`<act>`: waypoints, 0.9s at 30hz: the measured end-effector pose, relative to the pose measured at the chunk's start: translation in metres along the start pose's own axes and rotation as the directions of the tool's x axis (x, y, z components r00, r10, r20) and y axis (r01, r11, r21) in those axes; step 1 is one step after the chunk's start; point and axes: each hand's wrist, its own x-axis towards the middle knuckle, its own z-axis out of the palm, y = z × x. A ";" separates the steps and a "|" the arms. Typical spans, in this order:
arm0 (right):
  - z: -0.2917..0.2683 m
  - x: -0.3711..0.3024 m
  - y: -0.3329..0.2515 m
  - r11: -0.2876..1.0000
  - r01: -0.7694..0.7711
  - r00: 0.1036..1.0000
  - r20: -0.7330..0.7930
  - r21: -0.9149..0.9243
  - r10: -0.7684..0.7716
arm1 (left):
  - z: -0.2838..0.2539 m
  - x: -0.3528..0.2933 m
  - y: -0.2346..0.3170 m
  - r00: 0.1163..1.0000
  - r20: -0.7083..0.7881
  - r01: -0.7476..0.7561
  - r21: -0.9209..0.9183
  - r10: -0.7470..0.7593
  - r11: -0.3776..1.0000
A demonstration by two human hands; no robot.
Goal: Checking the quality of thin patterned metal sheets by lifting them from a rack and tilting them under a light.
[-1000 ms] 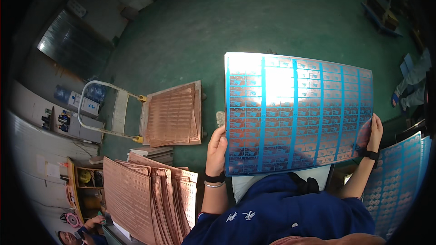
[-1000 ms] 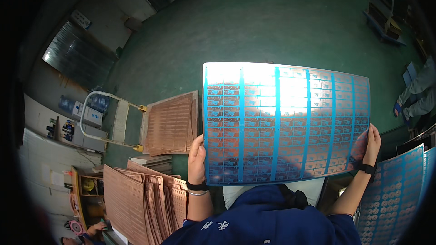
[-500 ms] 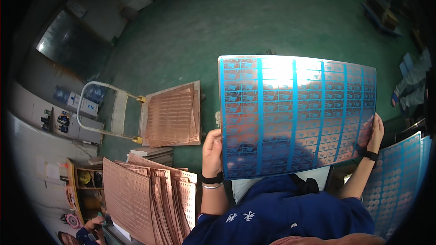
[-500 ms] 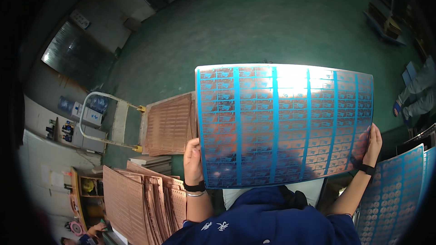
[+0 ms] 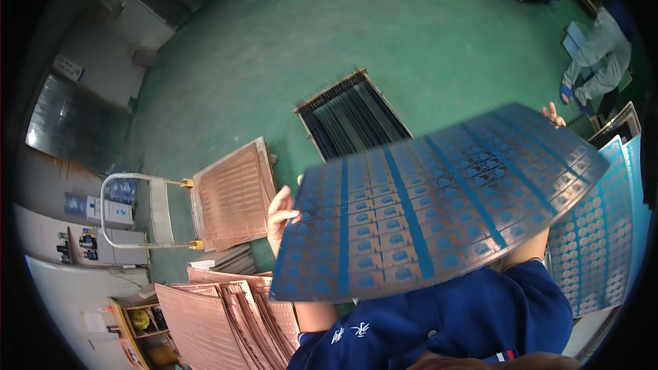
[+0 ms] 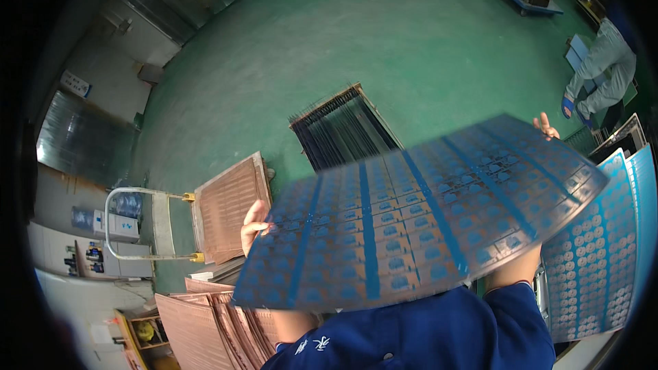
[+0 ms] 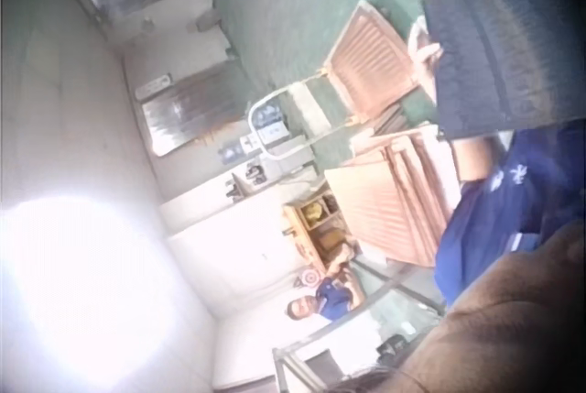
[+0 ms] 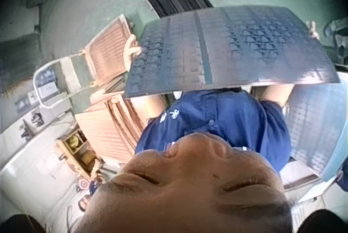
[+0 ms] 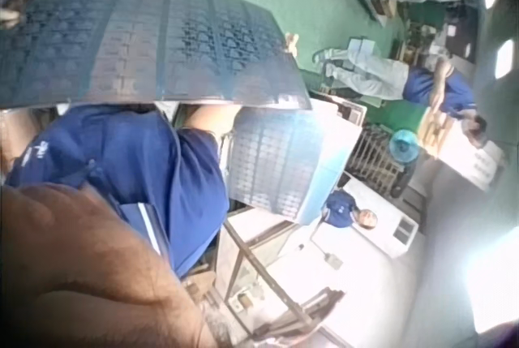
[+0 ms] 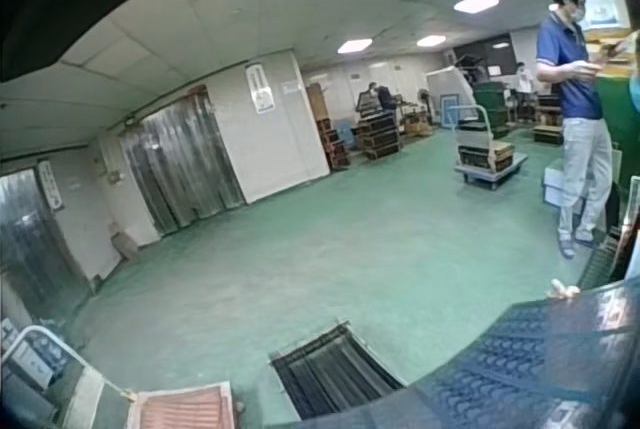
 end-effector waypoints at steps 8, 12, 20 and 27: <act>0.105 0.032 0.014 0.645 -0.408 0.633 -0.309 0.646 0.710 | 0.029 0.006 0.027 0.938 -0.220 0.162 -0.406 -0.268 0.899; 0.109 0.029 0.030 0.629 -0.460 0.670 -0.221 0.626 0.709 | 0.021 0.030 0.026 0.766 -0.136 0.350 -0.732 -0.628 0.585; 0.110 0.012 0.032 0.715 -0.688 0.639 -0.366 0.120 0.676 | 0.012 0.023 0.011 0.845 0.113 0.378 -0.818 -0.524 0.434; 0.114 0.005 0.084 0.769 -0.596 0.679 -0.366 0.232 0.636 | 0.029 0.010 -0.009 0.875 0.061 0.399 -0.651 -0.480 0.646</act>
